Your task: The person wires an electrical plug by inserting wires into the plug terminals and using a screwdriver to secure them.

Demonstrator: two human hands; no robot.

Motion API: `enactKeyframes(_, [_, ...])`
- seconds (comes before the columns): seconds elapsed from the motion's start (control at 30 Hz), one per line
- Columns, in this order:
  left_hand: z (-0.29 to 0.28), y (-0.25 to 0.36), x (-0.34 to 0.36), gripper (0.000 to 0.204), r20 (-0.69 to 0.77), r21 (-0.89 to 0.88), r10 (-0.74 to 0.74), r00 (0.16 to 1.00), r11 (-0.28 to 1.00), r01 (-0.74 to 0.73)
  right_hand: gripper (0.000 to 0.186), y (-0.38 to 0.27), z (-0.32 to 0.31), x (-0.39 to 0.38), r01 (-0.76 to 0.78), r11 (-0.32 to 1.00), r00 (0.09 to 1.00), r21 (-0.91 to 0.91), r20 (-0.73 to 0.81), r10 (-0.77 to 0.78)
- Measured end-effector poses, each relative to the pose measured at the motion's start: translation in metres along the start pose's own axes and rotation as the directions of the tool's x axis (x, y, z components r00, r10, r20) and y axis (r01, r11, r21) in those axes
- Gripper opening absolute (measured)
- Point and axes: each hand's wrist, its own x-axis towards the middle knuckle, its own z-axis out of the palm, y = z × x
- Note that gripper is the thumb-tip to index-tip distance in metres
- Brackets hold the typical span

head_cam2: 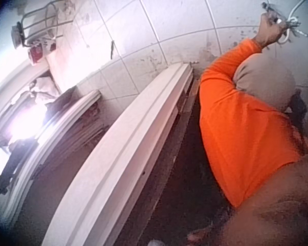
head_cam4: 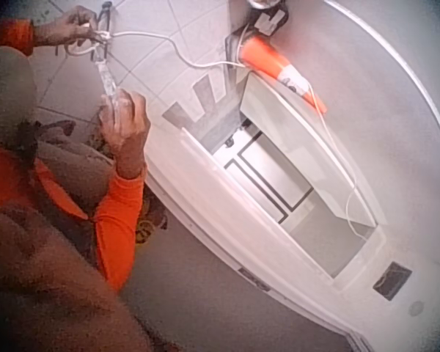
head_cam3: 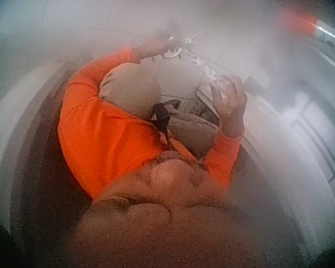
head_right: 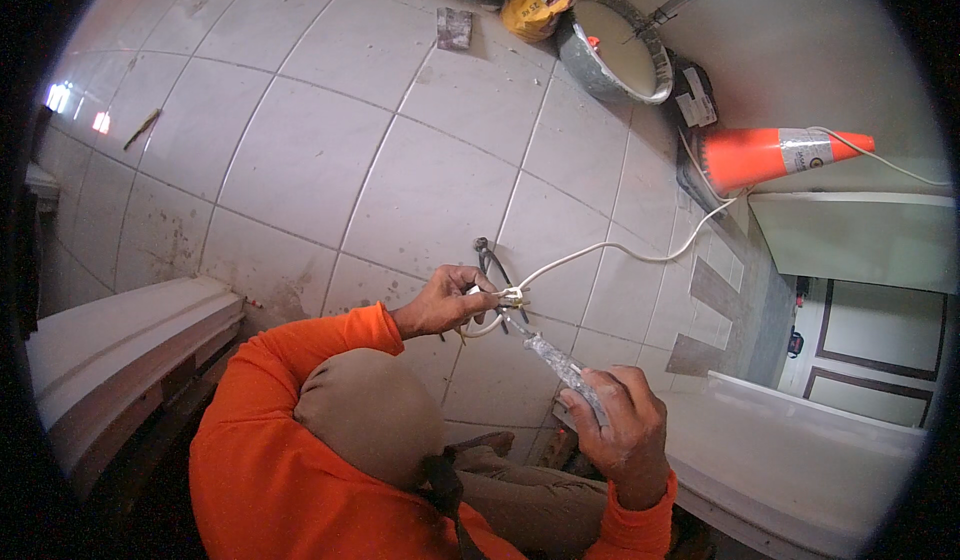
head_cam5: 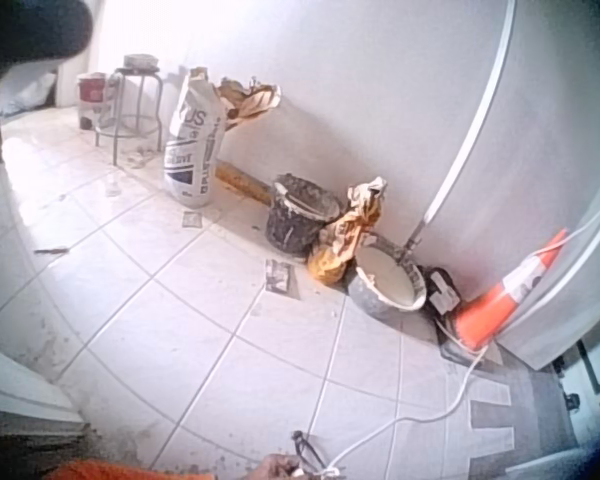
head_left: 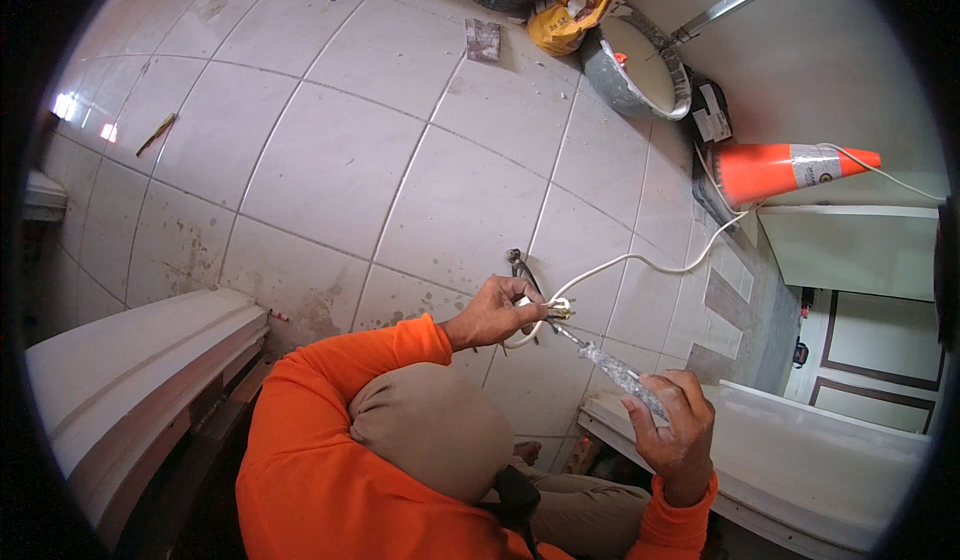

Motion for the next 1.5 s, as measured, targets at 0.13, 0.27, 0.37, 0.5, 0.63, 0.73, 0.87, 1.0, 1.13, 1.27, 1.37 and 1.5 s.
enactKeyframes(0.13, [0.000, -0.001, 0.000, 0.017, 0.003, 0.003, 0.011, 1.000, 1.000, -0.011, 0.028, 0.000, 0.000, 0.001, -0.004, 1.000, 1.000, -0.005, 0.001, 0.004])
enactKeyframes(0.27, [0.001, 0.003, -0.001, 0.015, 0.004, 0.000, -0.006, 1.000, 1.000, 0.006, 0.032, 0.003, -0.003, 0.002, 0.062, 0.997, 0.998, -0.040, 0.019, -0.061])
enactKeyframes(0.37, [0.002, 0.005, -0.002, 0.015, 0.003, -0.002, -0.007, 1.000, 1.000, 0.007, 0.032, 0.000, -0.002, 0.002, 0.034, 0.999, 0.999, -0.022, 0.019, -0.034])
enactKeyframes(0.5, [0.003, 0.010, -0.003, 0.016, -0.002, -0.001, -0.022, 1.000, 1.000, 0.022, 0.033, 0.001, -0.001, 0.003, 0.058, 0.998, 0.998, -0.015, 0.022, -0.058])
enactKeyframes(0.63, [0.002, 0.003, -0.001, 0.016, -0.009, 0.000, -0.011, 1.000, 1.000, 0.011, 0.033, -0.001, -0.002, 0.004, 0.070, 0.997, 0.997, -0.034, 0.019, -0.070])
enactKeyframes(0.73, [0.002, 0.004, -0.001, 0.017, -0.004, -0.006, -0.004, 1.000, 1.000, 0.004, 0.033, 0.000, -0.002, 0.002, 0.061, 0.998, 0.998, -0.036, 0.021, -0.060])
enactKeyframes(0.87, [0.003, 0.003, 0.000, 0.017, 0.003, -0.006, -0.012, 1.000, 1.000, 0.012, 0.033, -0.002, -0.004, 0.003, 0.045, 0.998, 0.998, -0.037, 0.040, -0.044])
enactKeyframes(1.0, [0.001, -0.017, 0.003, 0.018, 0.002, 0.031, 0.056, 0.998, 0.998, -0.056, 0.032, -0.003, -0.002, 0.005, 0.110, 0.989, 0.990, -0.096, 0.093, -0.101])
enactKeyframes(1.13, [0.001, -0.003, -0.003, 0.018, -0.016, 0.130, -0.021, 1.000, 0.991, 0.023, 0.031, 0.004, 0.008, -0.004, 0.196, 0.953, 0.973, -0.230, 0.165, -0.161])
enactKeyframes(1.27, [-0.001, -0.005, -0.007, 0.020, -0.036, 0.182, 0.030, 0.999, 0.983, -0.023, 0.031, 0.003, 0.012, -0.001, 0.175, 0.970, 0.973, -0.167, 0.178, -0.145])
enactKeyframes(1.37, [0.000, -0.014, -0.006, 0.020, -0.064, 0.152, 0.071, 0.995, 0.987, -0.060, 0.036, 0.010, 0.011, -0.005, 0.044, 0.998, 0.974, -0.047, 0.225, -0.032])
enactKeyframes(1.5, [0.002, -0.012, -0.009, 0.018, -0.017, 0.232, 0.065, 0.998, 0.971, -0.059, 0.042, 0.005, 0.006, -0.005, -0.291, 0.956, 0.912, 0.048, 0.315, 0.262])
